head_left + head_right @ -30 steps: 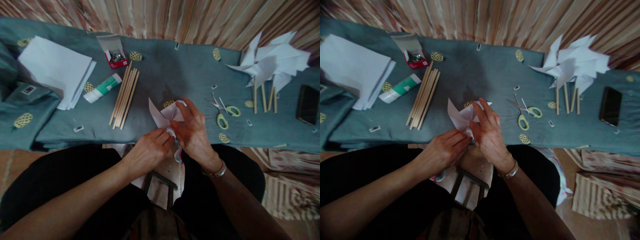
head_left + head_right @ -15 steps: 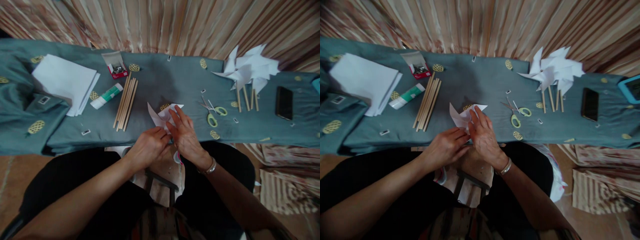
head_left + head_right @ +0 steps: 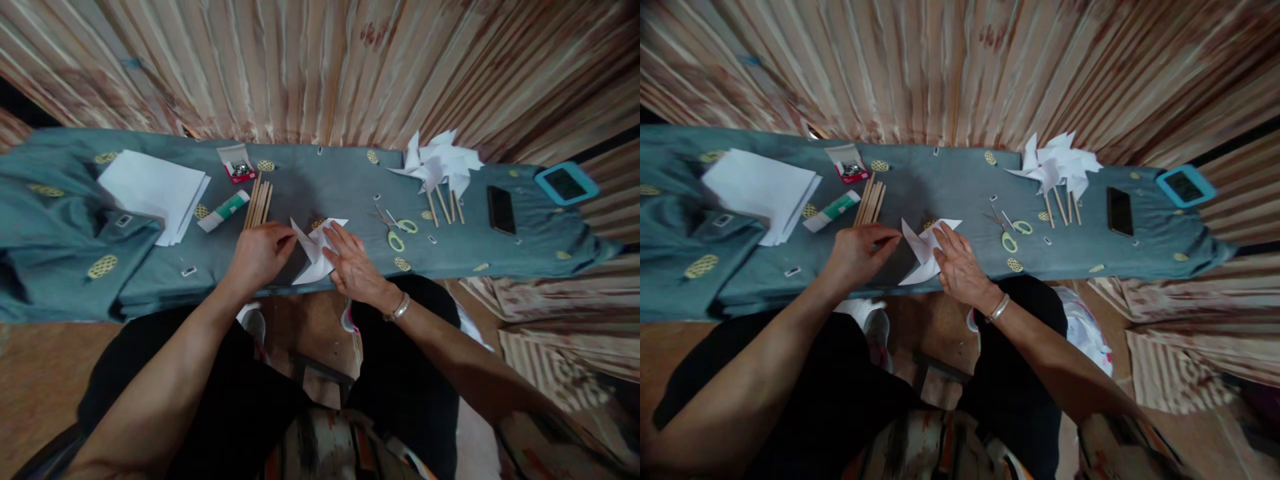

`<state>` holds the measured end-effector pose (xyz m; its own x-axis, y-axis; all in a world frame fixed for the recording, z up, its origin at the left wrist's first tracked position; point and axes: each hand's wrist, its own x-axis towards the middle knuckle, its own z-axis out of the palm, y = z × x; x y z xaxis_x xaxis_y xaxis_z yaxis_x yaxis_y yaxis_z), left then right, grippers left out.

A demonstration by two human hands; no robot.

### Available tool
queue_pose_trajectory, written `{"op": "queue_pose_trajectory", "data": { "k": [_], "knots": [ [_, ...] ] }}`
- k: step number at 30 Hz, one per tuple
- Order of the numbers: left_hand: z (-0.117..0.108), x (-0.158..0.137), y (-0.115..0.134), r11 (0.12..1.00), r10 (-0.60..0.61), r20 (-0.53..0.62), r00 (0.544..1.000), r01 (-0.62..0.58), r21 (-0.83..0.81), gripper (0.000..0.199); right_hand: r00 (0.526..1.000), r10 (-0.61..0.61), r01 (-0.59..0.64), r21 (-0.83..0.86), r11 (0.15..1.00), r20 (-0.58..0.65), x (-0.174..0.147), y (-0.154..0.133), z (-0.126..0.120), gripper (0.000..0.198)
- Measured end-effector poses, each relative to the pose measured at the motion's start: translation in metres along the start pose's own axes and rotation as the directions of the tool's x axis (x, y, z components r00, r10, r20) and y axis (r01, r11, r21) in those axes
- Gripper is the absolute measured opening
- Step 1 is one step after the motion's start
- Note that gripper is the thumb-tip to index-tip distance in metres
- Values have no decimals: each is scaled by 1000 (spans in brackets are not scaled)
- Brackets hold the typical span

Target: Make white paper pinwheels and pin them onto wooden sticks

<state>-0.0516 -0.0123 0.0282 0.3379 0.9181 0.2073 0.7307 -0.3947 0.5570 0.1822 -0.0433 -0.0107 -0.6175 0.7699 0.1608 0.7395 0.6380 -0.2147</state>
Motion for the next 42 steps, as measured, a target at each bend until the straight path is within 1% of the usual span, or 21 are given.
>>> {"op": "queue_pose_trajectory", "data": {
  "k": [2,6,10,15,19,24,28,32,34,36,38,40,42],
  "knots": [
    [0,-1,-1,1000,-6,-4,1000,6,-6,28,1000,3,-3,-5,1000,9,-1,-1,1,44],
    [-1,-2,-2,1000,-6,-7,1000,6,0,28,1000,12,-12,14,1000,-10,-4,-5,7,52],
    [-3,3,0,1000,13,-44,999,-13,-5,29,1000,10,-10,41,999,-2,-4,-8,9,56],
    [-8,10,6,999,24,-118,993,-28,-30,26,1000,3,-4,27,1000,27,-2,-7,7,53],
    [-9,17,11,999,1,-141,990,-7,-38,25,1000,8,-8,2,1000,10,-1,-7,7,50],
    [-5,22,10,992,-33,-166,986,12,-123,22,1000,-18,18,2,1000,-6,1,-4,4,47],
    [-1,16,3,984,-77,-132,988,54,-169,24,1000,-30,30,13,999,-5,0,1,-2,46],
    [6,3,-5,953,-167,-44,985,149,-265,23,999,-25,25,13,1000,-32,1,3,-3,44],
    [13,-3,-8,900,-237,39,971,235,-367,23,998,-21,21,14,1000,-63,1,3,-2,42],
    [20,-7,-10,801,-305,134,943,330,-499,23,995,-9,11,26,1000,-96,0,3,0,40],
    [26,-10,-11,656,-361,213,908,409,-635,25,993,12,-6,52,999,-121,0,3,3,39],
    [31,-11,-8,476,-412,278,868,465,-747,31,990,30,-19,79,997,-137,-1,3,4,38],
    [33,-12,-2,292,-454,349,820,507,-811,42,987,42,-27,94,995,-158,-2,3,5,36]
  ]
}}
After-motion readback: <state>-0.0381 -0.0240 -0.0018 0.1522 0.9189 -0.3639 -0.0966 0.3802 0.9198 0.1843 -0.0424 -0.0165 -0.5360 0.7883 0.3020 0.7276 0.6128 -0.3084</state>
